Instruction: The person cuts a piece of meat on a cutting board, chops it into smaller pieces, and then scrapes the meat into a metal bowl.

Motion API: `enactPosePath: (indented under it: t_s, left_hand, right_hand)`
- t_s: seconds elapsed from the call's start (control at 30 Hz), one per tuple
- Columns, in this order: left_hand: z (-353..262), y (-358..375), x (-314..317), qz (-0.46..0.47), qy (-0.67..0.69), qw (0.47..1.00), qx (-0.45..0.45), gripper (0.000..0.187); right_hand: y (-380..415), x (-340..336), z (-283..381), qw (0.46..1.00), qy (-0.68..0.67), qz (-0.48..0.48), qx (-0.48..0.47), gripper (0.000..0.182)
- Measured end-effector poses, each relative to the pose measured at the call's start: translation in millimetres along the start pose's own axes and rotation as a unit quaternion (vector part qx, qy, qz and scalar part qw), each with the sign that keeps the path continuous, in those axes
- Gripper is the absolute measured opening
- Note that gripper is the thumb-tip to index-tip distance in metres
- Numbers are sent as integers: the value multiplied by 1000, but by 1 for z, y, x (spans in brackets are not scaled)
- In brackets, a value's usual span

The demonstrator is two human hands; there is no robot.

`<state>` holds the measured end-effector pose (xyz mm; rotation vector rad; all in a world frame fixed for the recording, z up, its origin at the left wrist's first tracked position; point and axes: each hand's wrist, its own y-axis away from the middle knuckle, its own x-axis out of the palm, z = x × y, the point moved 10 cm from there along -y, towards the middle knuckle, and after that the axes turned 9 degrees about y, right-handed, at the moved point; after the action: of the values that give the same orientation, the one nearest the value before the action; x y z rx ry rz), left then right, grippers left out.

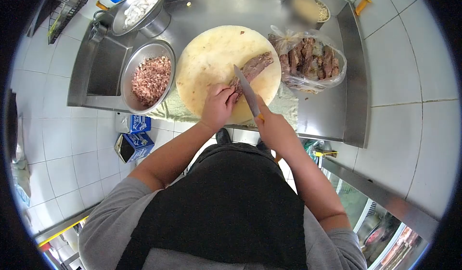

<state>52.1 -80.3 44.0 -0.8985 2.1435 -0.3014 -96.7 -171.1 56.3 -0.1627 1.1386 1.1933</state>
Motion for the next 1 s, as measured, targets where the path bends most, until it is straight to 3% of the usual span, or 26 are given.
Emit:
enactPosePath:
  t_s: [0.13,0.2,0.23,0.33,0.4,0.53,0.8,1.0]
  left_hand:
    - [1,0,0,4,15,1000,-3,17]
    - [2,0,1,4,20,1000,-9,17]
    - [3,0,1,5,12,1000,-5,16]
    - [1,0,1,3,4,1000,3,16]
    - [1,2,-1,-1,-1,1000,2,16]
    - [8,4,1,10,22,999,-31,17]
    - [2,2,-3,1,11,1000,-3,22]
    - [4,6,0,6,-14,1000,-15,27]
  right_hand:
    - [-42,9,-6,1000,-18,-9,16,66]
    - [-55,3,7,992,-40,-93,-80,65]
    - [-53,3,7,992,-41,-93,-80,65]
    - [-30,1,0,997,-72,-10,-14,65]
    - [7,5,-4,987,-110,103,52,65]
    - [36,9,-14,975,-133,156,83,67]
    - [-42,49,-9,995,-67,-41,-55,70]
    - [-29,41,0,1000,-12,-2,-10,68]
